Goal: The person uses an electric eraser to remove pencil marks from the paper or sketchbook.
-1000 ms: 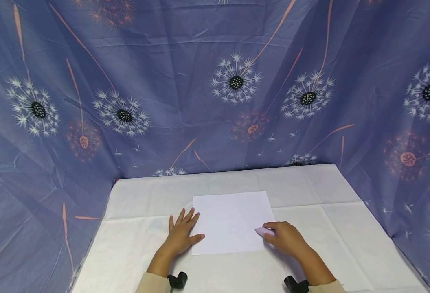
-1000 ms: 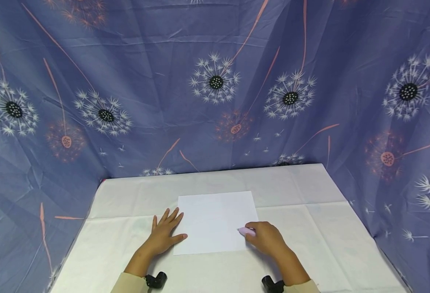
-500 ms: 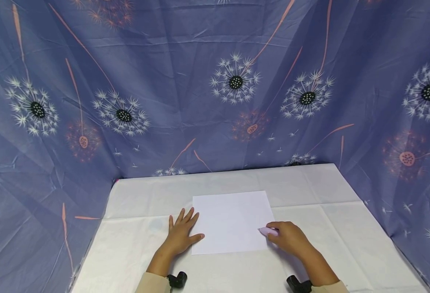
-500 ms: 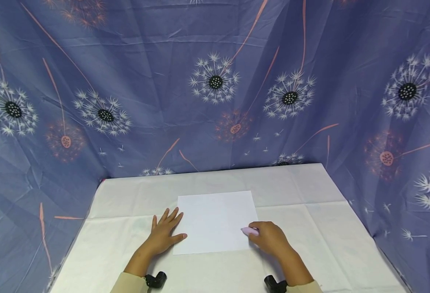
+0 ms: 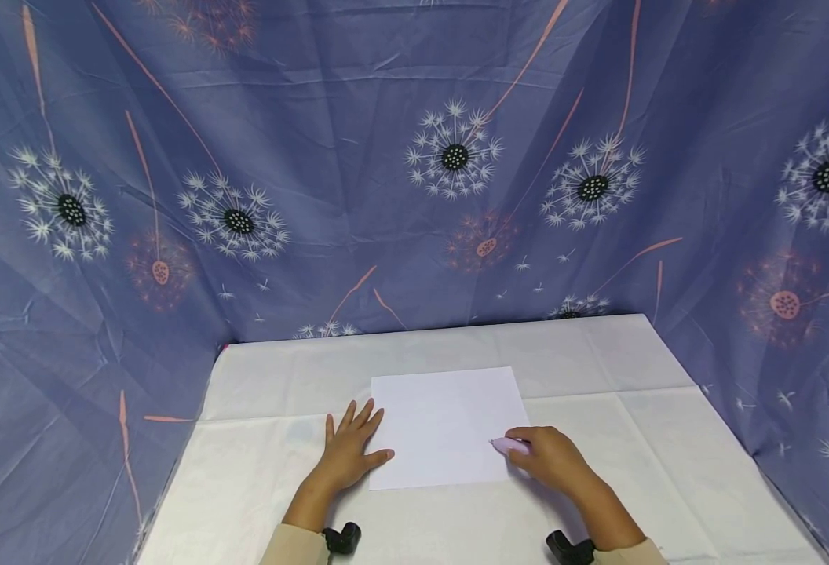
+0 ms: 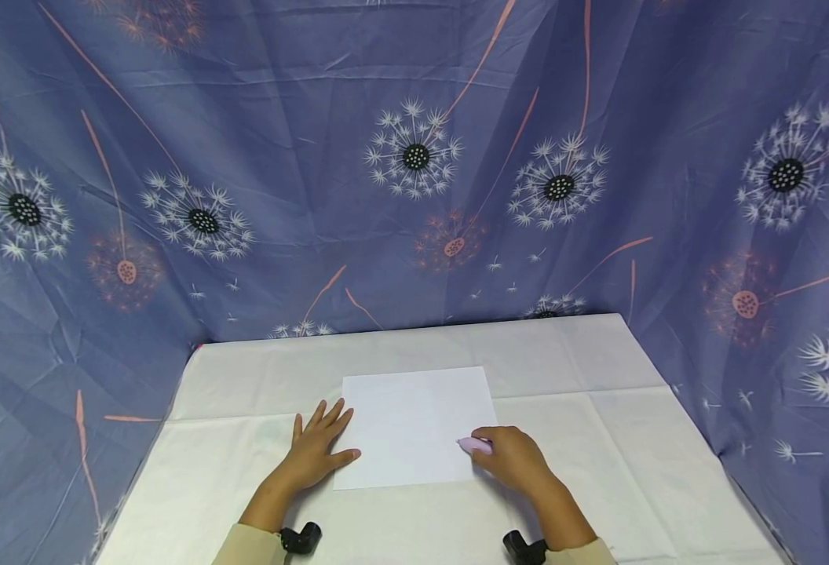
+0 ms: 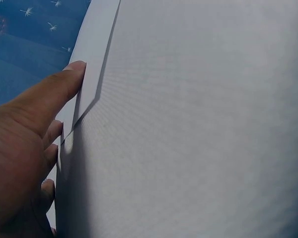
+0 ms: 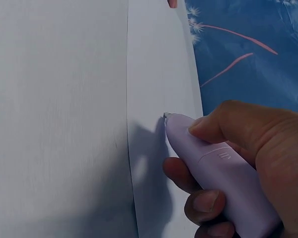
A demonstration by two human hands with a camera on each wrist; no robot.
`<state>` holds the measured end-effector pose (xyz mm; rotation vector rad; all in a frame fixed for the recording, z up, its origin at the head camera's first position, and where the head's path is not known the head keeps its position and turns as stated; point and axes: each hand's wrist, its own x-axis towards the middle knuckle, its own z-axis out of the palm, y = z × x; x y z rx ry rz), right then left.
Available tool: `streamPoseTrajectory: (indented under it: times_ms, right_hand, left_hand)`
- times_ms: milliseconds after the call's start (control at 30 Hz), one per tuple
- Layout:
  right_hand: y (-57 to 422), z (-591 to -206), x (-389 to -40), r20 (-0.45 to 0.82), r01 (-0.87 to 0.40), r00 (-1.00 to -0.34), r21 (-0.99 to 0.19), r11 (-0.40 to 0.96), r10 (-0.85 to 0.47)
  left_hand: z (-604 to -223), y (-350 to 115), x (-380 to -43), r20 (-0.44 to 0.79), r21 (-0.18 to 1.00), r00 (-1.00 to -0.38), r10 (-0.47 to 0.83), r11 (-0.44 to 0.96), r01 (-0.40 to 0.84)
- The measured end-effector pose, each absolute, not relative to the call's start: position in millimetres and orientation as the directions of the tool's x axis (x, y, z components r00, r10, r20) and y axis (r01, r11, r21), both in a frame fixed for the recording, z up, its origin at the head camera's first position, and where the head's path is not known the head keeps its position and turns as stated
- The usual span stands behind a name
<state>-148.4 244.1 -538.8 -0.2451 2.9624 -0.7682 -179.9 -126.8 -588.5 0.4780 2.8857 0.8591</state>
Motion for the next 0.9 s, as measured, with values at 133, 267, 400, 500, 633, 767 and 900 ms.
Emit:
streamPoseTrajectory:
  times_ms: [133, 267, 400, 500, 633, 767, 900]
  right_hand:
    - [238, -539, -150, -0.023, -0.140, -0.985, -0.485, 0.863, -0.173]
    - [234, -538, -150, -0.034, -0.132, -0.985, -0.494, 0.859, -0.170]
    - [234, -537, -150, -0.037, -0.131, -0.985, -0.489, 0.862, -0.171]
    - [235, -537, -150, -0.031, -0.132, -0.986, -0.468, 0.874, -0.166]
    - [235, -537, -150, -0.033, -0.124, -0.987, -0.468, 0.875, -0.157]
    - [233, -538, -151, -0.026, -0.136, -0.985, -0.488, 0.862, -0.170]
    - [230, -539, -151, -0.021, -0.148, -0.983, -0.493, 0.857, -0.182]
  left_hand:
    - [-589, -127, -180, 0.004, 0.550, -0.947, 0.322, 0.790, 0.271]
    - [-589, -127, -181, 0.007, 0.549, -0.947, 0.320, 0.791, 0.272]
    - [-590, -127, -181, 0.007, 0.542, -0.947, 0.320, 0.795, 0.273]
    - [-590, -127, -181, 0.008, 0.538, -0.947, 0.321, 0.797, 0.275]
    - [-590, -127, -181, 0.007, 0.536, -0.947, 0.321, 0.798, 0.275]
    - [-590, -127, -181, 0.007, 0.535, -0.947, 0.321, 0.799, 0.275]
    - [-589, -127, -180, 0.004, 0.536, -0.948, 0.318, 0.799, 0.271]
